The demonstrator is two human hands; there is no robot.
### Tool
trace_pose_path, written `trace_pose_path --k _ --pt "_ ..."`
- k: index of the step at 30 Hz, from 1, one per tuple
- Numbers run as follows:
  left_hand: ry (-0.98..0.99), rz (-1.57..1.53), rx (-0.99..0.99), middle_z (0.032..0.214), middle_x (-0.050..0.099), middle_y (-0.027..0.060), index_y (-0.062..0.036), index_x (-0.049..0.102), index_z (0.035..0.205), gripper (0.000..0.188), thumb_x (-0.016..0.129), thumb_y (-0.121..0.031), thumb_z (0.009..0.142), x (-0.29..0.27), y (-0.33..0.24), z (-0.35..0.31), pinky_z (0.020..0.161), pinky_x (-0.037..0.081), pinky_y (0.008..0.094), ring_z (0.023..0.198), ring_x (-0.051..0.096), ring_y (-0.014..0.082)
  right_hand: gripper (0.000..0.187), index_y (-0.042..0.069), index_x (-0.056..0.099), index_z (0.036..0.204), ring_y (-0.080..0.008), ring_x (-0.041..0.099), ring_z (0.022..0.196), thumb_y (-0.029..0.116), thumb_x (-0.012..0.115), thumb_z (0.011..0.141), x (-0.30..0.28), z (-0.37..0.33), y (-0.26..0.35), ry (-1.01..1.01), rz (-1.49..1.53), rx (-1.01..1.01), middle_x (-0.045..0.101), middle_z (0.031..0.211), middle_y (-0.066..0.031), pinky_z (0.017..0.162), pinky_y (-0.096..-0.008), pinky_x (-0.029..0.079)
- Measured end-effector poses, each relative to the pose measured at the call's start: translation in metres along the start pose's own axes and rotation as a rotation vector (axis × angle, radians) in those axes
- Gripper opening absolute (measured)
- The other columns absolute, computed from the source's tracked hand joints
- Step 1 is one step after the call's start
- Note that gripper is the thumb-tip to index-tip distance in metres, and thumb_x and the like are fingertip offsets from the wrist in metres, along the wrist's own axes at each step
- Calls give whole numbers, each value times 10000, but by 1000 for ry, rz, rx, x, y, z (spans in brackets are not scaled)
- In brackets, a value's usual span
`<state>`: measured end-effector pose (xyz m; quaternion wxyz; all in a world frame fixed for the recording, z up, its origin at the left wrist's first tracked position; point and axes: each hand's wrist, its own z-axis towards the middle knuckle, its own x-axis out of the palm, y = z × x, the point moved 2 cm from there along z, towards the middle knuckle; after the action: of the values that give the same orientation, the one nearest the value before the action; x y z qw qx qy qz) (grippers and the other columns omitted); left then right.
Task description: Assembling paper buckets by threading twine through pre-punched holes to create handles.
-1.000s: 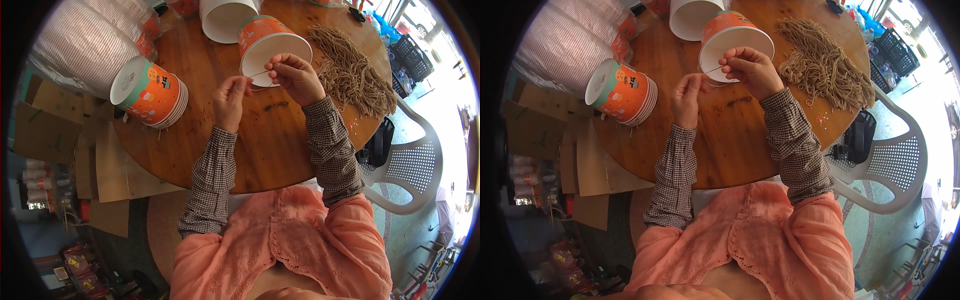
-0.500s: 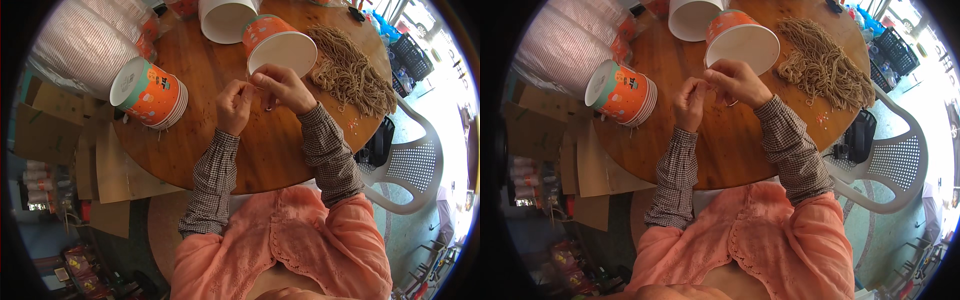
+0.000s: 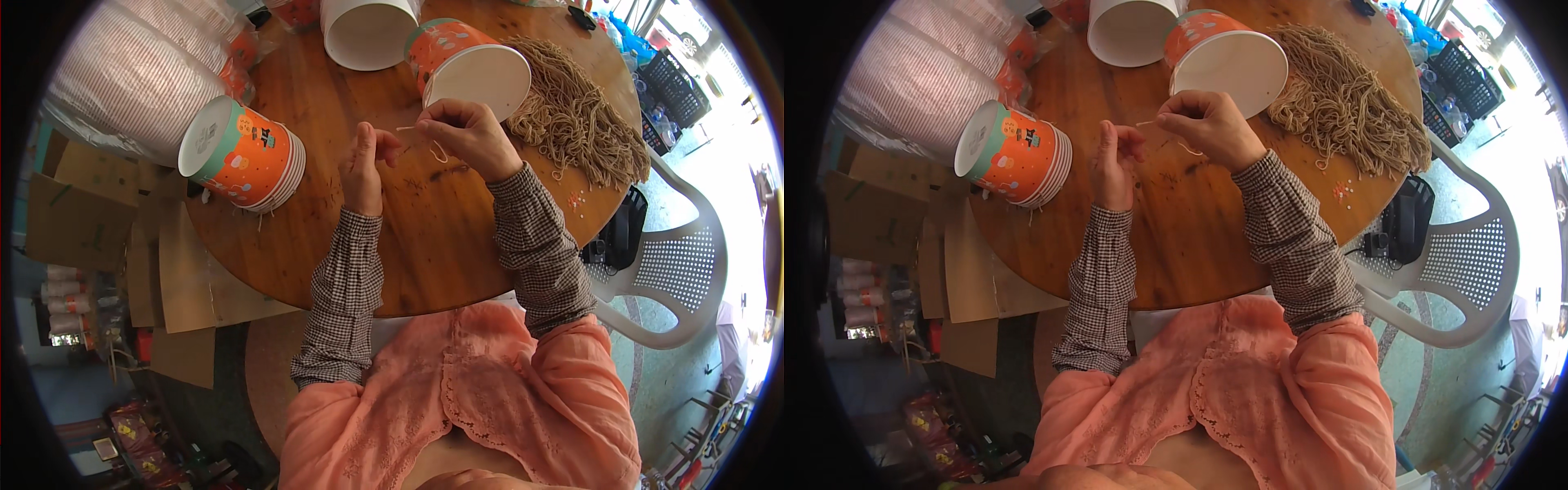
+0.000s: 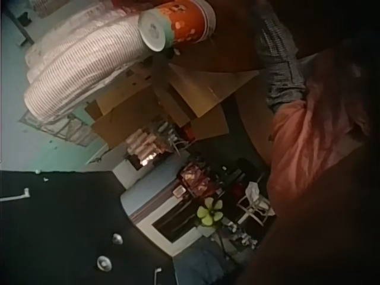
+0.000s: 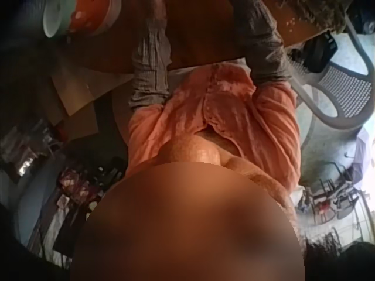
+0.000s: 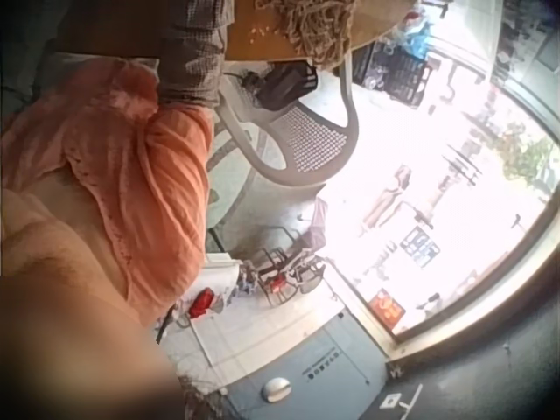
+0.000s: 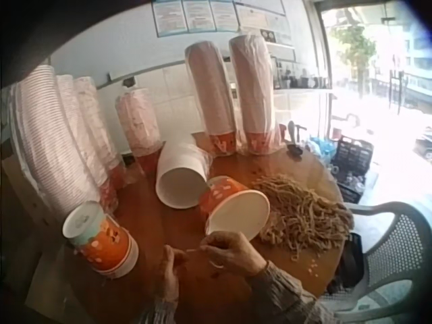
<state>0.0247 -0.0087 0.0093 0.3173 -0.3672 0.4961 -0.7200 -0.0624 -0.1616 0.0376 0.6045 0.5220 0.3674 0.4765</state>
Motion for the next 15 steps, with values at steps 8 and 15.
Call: trace_pose_path --k 8,15 --pt "87 254 69 684 562 5 -28 610 777 449 491 -403 992 3 1 -2 580 391 215 609 481 73 156 -24 660 917 -22 460 539 129 652 888 4 0 -4 32 -99 -26 555 648 23 448 -202 353" --pt "102 276 129 723 553 -18 -30 606 830 242 566 -221 973 4 1 -1 621 410 196 675 498 54 162 -18 658 919 -35 487 543 140 651 883 3 0 -4 17 -183 -10 583 670 7 463 -202 404"
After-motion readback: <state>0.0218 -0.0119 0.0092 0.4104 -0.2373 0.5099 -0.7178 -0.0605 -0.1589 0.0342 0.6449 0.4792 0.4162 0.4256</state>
